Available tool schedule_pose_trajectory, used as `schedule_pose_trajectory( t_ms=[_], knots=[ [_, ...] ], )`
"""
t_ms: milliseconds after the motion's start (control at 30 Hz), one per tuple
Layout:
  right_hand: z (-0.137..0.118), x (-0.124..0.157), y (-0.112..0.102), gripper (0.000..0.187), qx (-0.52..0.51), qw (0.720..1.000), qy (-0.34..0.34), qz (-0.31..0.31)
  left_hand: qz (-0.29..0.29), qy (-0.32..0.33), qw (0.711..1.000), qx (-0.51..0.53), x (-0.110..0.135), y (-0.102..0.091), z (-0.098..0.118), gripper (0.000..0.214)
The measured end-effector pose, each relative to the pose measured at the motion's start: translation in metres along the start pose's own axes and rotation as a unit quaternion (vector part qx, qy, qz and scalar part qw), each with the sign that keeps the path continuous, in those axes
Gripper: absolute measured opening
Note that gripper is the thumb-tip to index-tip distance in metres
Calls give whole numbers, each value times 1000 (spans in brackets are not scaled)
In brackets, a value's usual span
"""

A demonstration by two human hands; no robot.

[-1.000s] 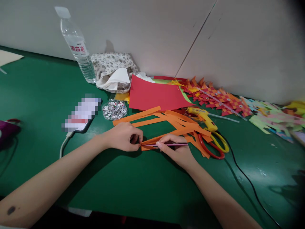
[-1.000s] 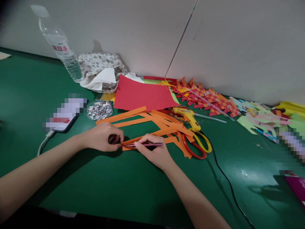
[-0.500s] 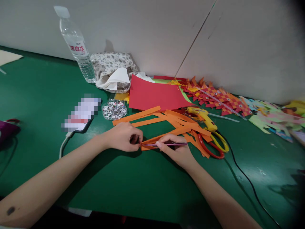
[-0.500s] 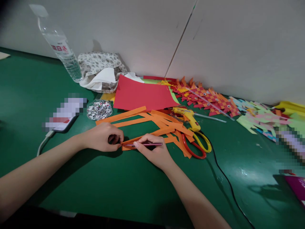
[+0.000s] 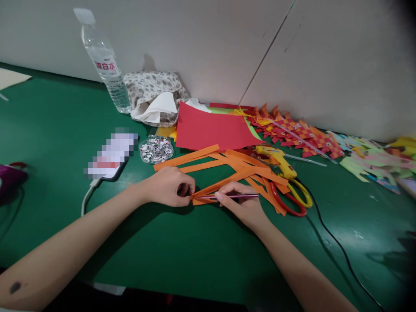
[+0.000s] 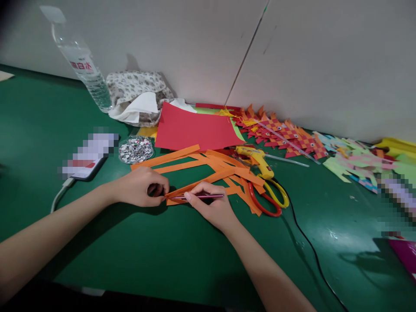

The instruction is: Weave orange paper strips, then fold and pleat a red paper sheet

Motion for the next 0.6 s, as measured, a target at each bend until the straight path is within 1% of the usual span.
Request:
schedule_pose_trajectory(
  t_ms=[167,367,467,600],
  knots=[
    [0,0,0,16,23,1000,-4,-11,-1,-5,1000,-1,1,1,0,9],
    [-2,-3,2,18,1,1000,1,10,3,2,1000,-1,0,0,0,11],
    [-1,-2,2,17,-2,1000,5,3,7,5,1000,-6,0,0,0,10],
    [-1,-1,1,17,19,1000,-1,-2,11,4,1000,-7,0,0,1,9]
  ],
)
Point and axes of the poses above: each hand's wrist, its own x-axis away from the middle knuckle, its own y-axis out of the palm, z = x × y, the point moved 1 cm from there along -x, towards the middle knuckle, and after that the axes turned 10 degrees about -z, right-handed, at the moved point
